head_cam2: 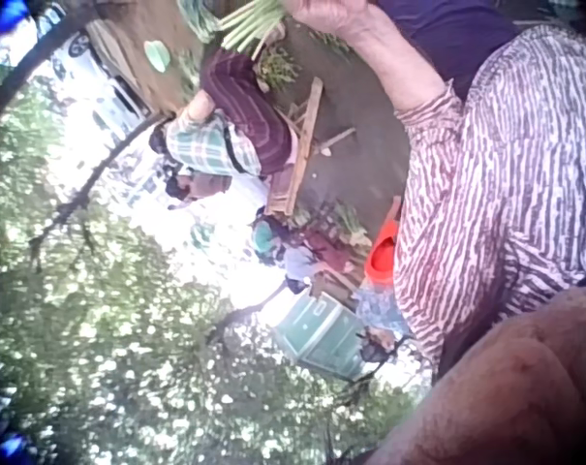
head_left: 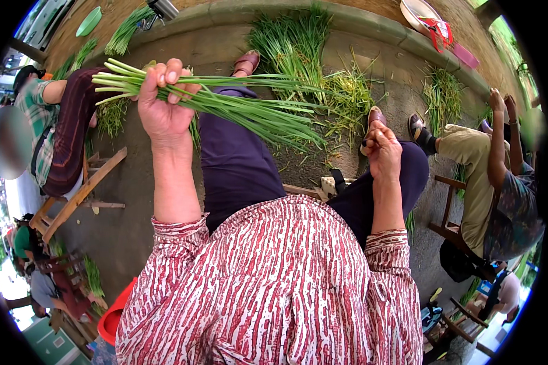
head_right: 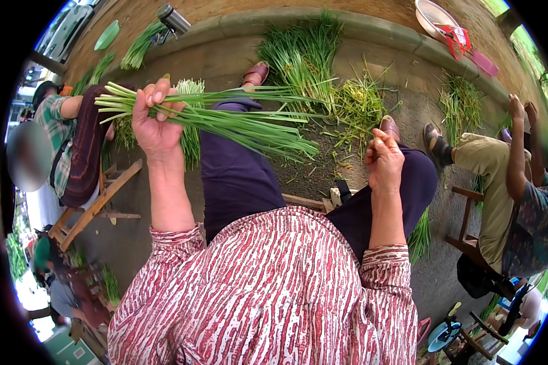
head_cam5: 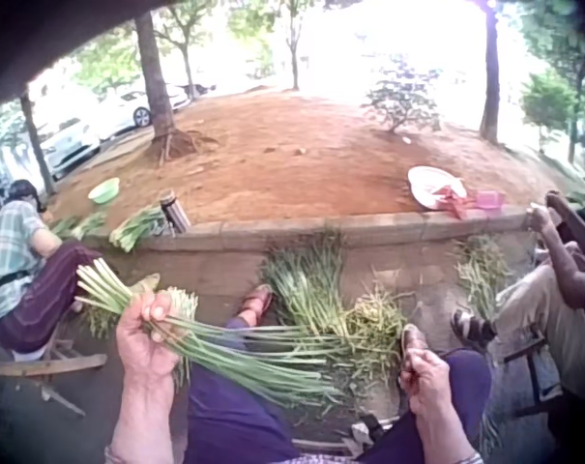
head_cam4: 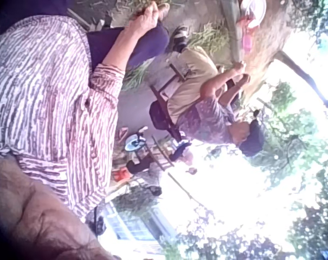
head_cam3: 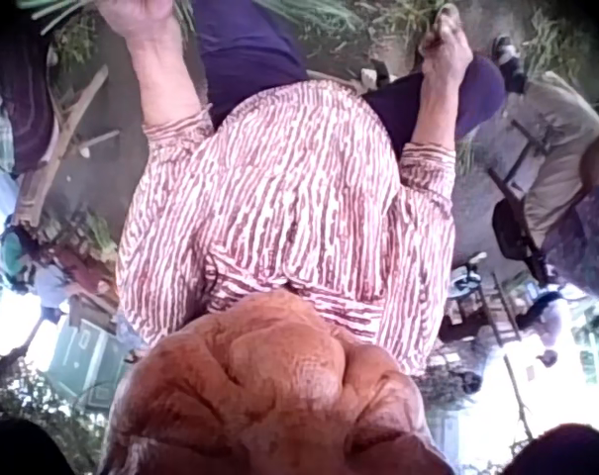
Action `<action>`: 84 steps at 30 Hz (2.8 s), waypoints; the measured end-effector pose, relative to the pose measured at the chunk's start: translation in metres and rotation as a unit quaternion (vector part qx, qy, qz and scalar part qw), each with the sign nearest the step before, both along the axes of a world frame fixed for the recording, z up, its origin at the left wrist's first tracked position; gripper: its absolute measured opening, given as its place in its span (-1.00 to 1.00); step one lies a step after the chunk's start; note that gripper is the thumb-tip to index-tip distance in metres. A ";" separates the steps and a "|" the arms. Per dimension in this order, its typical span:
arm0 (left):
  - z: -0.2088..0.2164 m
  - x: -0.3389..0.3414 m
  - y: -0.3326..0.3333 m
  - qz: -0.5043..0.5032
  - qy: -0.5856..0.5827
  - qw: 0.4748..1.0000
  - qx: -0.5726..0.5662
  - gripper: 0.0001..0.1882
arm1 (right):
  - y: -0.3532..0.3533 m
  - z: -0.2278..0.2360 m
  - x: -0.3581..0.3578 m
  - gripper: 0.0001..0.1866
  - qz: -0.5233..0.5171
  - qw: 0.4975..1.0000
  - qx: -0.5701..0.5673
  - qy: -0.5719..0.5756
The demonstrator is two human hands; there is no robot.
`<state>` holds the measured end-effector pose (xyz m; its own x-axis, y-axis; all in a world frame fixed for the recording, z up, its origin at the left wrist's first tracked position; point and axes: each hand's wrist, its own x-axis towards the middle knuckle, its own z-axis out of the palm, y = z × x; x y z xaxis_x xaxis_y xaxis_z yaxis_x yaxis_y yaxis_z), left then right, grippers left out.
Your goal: The person sorts and cleans green onions by hand, removing yellowed or damaged outer layers from individual stalks and grouping the cleaned ones together while sitting with other people.
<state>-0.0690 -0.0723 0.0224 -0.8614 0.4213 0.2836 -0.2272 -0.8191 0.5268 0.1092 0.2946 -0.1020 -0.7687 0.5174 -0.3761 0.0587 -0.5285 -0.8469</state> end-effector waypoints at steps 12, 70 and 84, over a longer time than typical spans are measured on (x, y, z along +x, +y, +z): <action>0.011 0.008 -0.014 -0.041 0.056 0.996 0.051 -0.71 | -0.030 0.043 -0.028 -0.69 0.138 0.960 0.242 -0.034; 0.000 -0.001 -0.052 -0.047 0.028 0.986 0.156 -0.70 | -0.049 0.078 -0.055 -0.69 0.383 0.889 0.249 0.039; -0.003 0.000 -0.051 -0.049 0.029 0.991 0.125 -0.67 | -0.058 0.085 -0.058 -0.75 0.376 0.752 0.541 0.016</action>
